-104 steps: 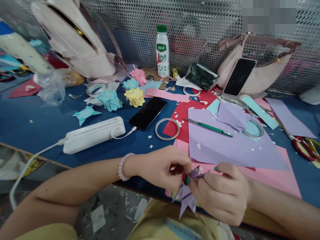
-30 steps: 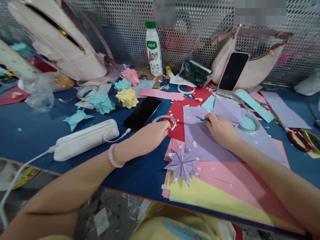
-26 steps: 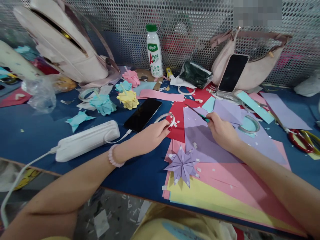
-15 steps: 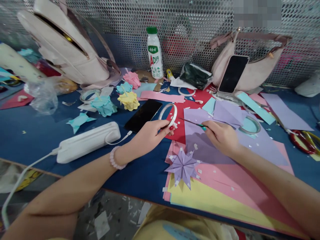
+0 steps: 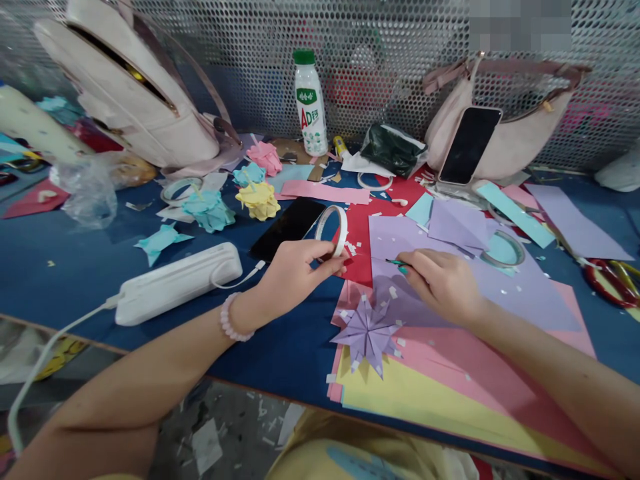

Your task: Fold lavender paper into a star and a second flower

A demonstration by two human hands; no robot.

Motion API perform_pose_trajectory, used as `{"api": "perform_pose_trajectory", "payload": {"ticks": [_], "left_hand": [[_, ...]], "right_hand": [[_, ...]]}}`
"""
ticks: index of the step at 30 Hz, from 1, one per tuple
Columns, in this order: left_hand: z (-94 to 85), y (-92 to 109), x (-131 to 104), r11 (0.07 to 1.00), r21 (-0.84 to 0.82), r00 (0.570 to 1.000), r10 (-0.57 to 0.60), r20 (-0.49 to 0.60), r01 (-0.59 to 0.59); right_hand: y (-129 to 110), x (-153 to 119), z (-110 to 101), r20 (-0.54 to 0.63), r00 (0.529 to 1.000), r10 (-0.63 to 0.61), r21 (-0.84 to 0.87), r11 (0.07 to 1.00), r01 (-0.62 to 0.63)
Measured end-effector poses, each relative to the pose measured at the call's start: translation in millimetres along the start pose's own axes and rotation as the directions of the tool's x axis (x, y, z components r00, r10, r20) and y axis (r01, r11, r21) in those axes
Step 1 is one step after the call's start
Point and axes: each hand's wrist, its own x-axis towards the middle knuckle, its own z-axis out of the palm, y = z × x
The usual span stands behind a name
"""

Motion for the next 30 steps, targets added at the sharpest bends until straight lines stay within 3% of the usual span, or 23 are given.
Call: {"api": "perform_pose_trajectory", "payload": {"ticks": [7,12,15,22,30], "left_hand": [[3.2,3.4,-0.7,0.98,-0.176,0.995,-0.085,0.045,0.091],[6.6,5.7,-3.9,0.887,-0.438,0.989,-0.131,0.064,0.145],[6.5,6.3,-4.5,0.859,-0.495,0.992,-0.107,0.069,0.127],[2.3,6.3,-1.9,0.99,-0.137,1.0,-0.03,0.004,0.03],[2.6,2.7,-3.1,0.997,0.034,0.996,0.071,-0.046,-0.069]], "right_hand": [[-1.4,-0.4,0.5,0.02,0.999,0.043,-0.047,0.998,-0.042],[-1.7,0.3,-1.6,0.015,0.995,0.096,-0.053,0.994,-0.095],[-0.9,0.1,-2.6,0.001,0.996,0.089,-0.039,0.995,-0.089],[-4.2,0.5,-3.4,-0.047,0.998,0.045,-0.025,0.999,-0.046],[-6.3,2.2,-6.9,-0.045,0.998,0.032,-0.083,0.996,-0.036]]}}
